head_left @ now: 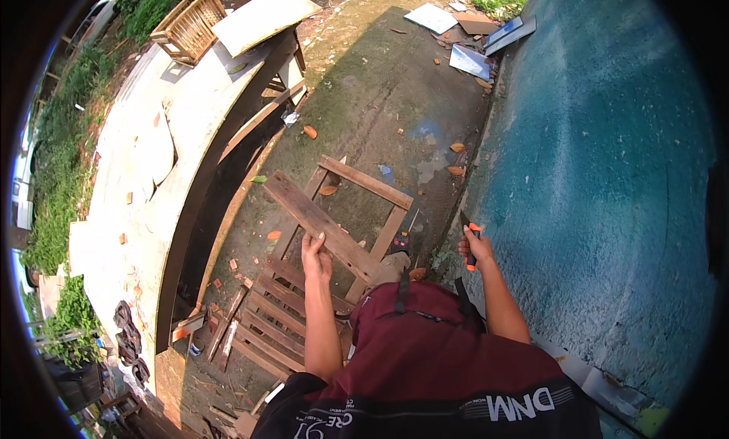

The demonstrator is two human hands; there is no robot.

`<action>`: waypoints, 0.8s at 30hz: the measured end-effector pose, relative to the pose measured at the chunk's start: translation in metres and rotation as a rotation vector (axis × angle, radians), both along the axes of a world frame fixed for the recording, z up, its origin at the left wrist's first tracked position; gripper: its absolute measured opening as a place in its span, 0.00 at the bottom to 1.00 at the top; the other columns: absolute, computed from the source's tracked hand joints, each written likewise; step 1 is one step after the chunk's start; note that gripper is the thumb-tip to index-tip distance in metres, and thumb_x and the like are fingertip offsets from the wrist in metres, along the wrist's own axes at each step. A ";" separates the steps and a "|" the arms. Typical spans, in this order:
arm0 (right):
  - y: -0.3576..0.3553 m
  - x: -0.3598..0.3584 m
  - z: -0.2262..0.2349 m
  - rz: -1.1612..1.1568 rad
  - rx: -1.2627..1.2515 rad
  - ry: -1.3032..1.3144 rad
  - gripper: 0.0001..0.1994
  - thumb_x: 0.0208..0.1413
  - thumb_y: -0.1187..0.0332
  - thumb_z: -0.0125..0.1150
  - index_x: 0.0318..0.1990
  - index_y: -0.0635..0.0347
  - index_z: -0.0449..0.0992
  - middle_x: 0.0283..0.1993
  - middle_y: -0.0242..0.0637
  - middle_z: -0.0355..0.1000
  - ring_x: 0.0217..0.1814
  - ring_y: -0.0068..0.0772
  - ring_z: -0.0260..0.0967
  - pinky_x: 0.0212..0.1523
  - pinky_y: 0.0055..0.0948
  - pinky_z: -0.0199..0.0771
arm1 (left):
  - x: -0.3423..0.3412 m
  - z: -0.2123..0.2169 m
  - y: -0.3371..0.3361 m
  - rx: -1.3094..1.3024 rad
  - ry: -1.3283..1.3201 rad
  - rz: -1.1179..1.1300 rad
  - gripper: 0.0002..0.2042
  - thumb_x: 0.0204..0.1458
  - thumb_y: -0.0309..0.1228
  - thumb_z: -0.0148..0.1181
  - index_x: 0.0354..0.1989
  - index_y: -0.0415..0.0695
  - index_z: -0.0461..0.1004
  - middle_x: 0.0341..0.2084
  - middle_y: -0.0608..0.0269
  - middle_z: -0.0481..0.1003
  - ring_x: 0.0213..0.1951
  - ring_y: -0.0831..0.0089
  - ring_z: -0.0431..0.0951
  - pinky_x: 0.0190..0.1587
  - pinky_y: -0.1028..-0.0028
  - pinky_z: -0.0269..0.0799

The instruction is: The person assembles a wooden pallet by hammering nails into wooden slats. They repeatedly pick up nails from a plastic bag and use a hammer to secure the slats together.

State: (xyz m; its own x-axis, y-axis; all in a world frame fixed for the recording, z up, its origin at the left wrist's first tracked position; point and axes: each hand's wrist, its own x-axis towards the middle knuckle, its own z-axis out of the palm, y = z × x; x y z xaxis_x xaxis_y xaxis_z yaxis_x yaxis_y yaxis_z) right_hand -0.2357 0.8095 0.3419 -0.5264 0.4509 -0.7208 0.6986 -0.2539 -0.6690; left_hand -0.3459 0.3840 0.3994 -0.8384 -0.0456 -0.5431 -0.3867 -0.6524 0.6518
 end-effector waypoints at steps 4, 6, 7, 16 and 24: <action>0.048 -0.097 0.053 0.197 0.178 0.060 0.26 0.61 0.41 0.63 0.33 0.61 0.77 0.19 0.29 0.68 0.18 0.22 0.65 0.22 0.26 0.65 | -0.055 -0.001 0.040 -0.032 -0.019 0.103 0.36 0.57 0.24 0.63 0.72 0.40 0.50 0.58 0.54 0.70 0.57 0.59 0.74 0.52 0.59 0.73; 0.063 -0.143 0.063 0.235 0.256 0.115 0.27 0.62 0.40 0.61 0.32 0.60 0.77 0.18 0.26 0.64 0.18 0.20 0.63 0.22 0.25 0.62 | -0.076 0.006 0.060 -0.026 -0.013 0.125 0.37 0.56 0.25 0.64 0.72 0.41 0.50 0.58 0.55 0.70 0.56 0.61 0.74 0.50 0.62 0.72; 0.064 -0.165 0.067 0.235 0.256 0.145 0.27 0.62 0.41 0.61 0.31 0.60 0.77 0.18 0.26 0.65 0.18 0.20 0.62 0.21 0.25 0.62 | -0.086 0.011 0.068 -0.024 -0.010 0.143 0.38 0.56 0.25 0.65 0.73 0.41 0.50 0.58 0.55 0.70 0.55 0.61 0.74 0.49 0.63 0.72; 0.065 -0.395 0.034 0.652 0.144 0.206 0.34 0.70 0.38 0.43 0.32 0.64 0.76 0.18 0.27 0.63 0.19 0.19 0.62 0.22 0.25 0.61 | -0.187 0.009 0.159 -0.158 -0.033 0.463 0.37 0.48 0.17 0.68 0.67 0.41 0.56 0.56 0.56 0.71 0.55 0.62 0.75 0.55 0.61 0.73; 0.074 -0.605 0.002 1.834 0.357 0.239 0.38 0.65 0.36 0.50 0.52 0.74 0.76 0.39 0.69 0.76 0.47 0.70 0.75 0.48 0.52 0.74 | -0.282 -0.028 0.284 -0.482 -0.383 0.586 0.33 0.46 0.14 0.67 0.61 0.39 0.60 0.50 0.51 0.73 0.50 0.62 0.78 0.51 0.65 0.76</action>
